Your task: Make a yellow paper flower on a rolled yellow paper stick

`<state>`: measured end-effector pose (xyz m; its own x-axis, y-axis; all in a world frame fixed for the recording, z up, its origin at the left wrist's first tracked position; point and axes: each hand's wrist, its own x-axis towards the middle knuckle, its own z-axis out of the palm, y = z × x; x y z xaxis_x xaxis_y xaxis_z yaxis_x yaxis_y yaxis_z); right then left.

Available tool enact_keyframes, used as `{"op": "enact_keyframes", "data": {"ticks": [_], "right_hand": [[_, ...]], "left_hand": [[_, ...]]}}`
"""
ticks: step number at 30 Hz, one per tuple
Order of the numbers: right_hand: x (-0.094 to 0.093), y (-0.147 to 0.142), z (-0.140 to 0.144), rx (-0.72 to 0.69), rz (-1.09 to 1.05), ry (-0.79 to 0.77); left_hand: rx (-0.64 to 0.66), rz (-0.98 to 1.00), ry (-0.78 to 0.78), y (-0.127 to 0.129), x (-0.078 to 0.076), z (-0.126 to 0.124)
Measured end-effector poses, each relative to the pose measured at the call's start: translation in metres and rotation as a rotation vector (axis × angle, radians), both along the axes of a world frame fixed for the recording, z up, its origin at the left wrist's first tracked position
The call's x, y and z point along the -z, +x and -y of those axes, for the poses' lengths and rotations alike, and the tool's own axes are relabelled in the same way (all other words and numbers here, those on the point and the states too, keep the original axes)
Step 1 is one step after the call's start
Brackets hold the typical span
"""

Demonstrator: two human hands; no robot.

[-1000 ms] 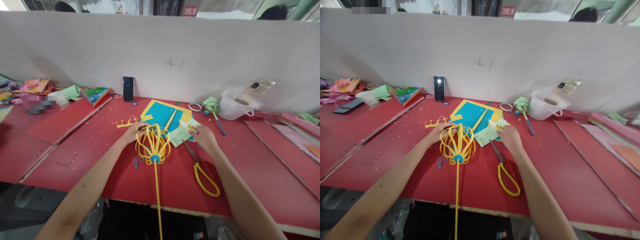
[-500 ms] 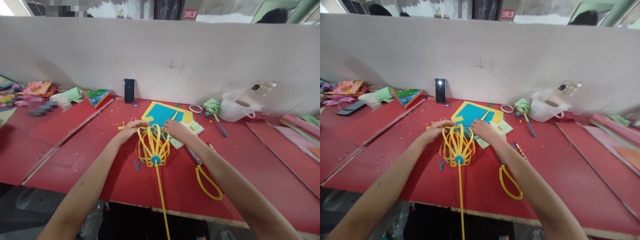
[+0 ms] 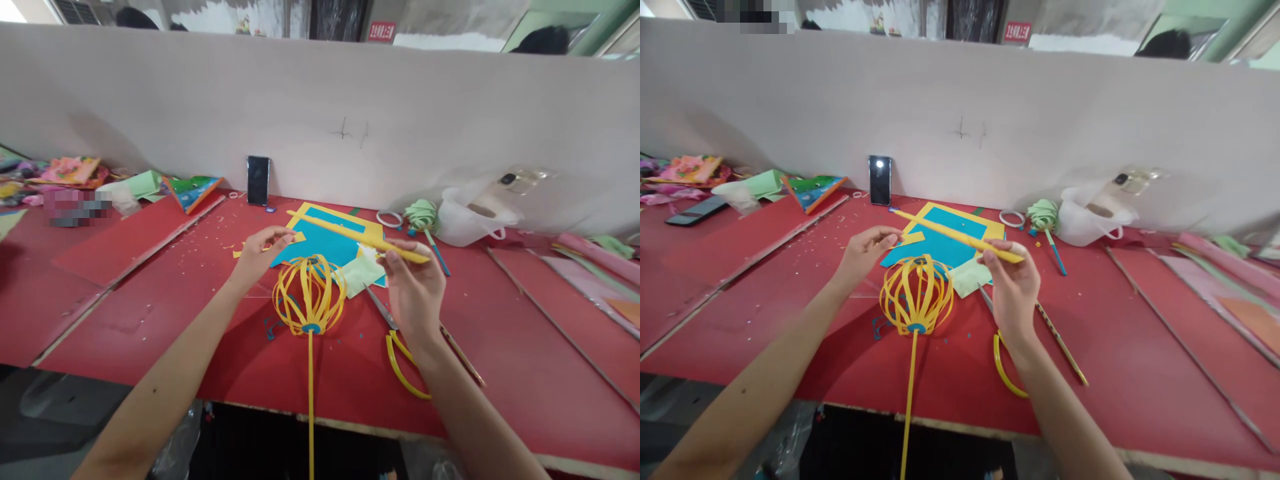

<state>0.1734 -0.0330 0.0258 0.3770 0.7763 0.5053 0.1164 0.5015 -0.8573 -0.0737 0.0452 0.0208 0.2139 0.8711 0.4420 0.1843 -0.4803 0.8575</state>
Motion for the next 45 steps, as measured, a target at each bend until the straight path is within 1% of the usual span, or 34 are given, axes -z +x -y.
{"op": "enact_keyframes", "data": {"ticks": [3,5,7,9,11,13,15,21,24,27,31,36,38,40,43,45], "right_hand": [[0.011,-0.011,0.018,-0.08,0.078,-0.02],[0.016,-0.016,0.022,-0.116,0.174,-0.038],[0.02,-0.019,0.022,-0.12,0.322,-0.026],[0.021,-0.021,0.021,-0.092,0.49,0.037],[0.022,-0.022,0.021,-0.039,0.611,0.132],[0.023,-0.023,0.021,0.026,0.666,0.208],[0.025,-0.024,0.022,0.082,0.711,0.248],[0.029,-0.026,0.025,0.136,0.842,0.318],[0.029,-0.026,0.026,0.138,0.834,0.311],[0.028,-0.025,0.027,0.092,0.765,0.245],[0.027,-0.026,0.031,0.033,0.664,0.047],[0.027,-0.03,0.033,-0.058,0.684,-0.132],[0.028,-0.032,0.033,-0.1,0.628,-0.22],[0.029,-0.032,0.032,-0.109,0.533,-0.281],[0.03,-0.03,0.031,-0.106,0.417,-0.298],[0.029,-0.029,0.031,-0.085,0.408,-0.289]], "left_hand": [[0.085,-0.05,0.011,0.013,-0.011,0.019],[0.071,-0.049,0.019,0.021,-0.014,0.028],[0.05,-0.03,0.001,0.027,-0.014,0.034],[0.043,-0.012,-0.02,0.03,-0.013,0.036],[0.082,0.008,-0.051,0.031,-0.012,0.037],[0.149,0.033,-0.08,0.031,-0.011,0.038],[0.203,0.049,-0.096,0.031,-0.01,0.038],[0.276,0.012,-0.166,0.032,-0.005,0.038],[0.317,0.019,-0.201,0.033,-0.002,0.038],[0.331,0.024,-0.186,0.033,0.002,0.035],[0.326,-0.01,-0.107,0.033,0.004,0.033],[0.326,-0.054,-0.066,0.036,0.001,0.039],[0.339,-0.057,-0.043,0.038,-0.001,0.042],[0.335,-0.07,-0.019,0.038,-0.002,0.043],[0.327,-0.107,-0.007,0.038,-0.004,0.044],[0.329,-0.125,-0.005,0.037,-0.005,0.043]]}}
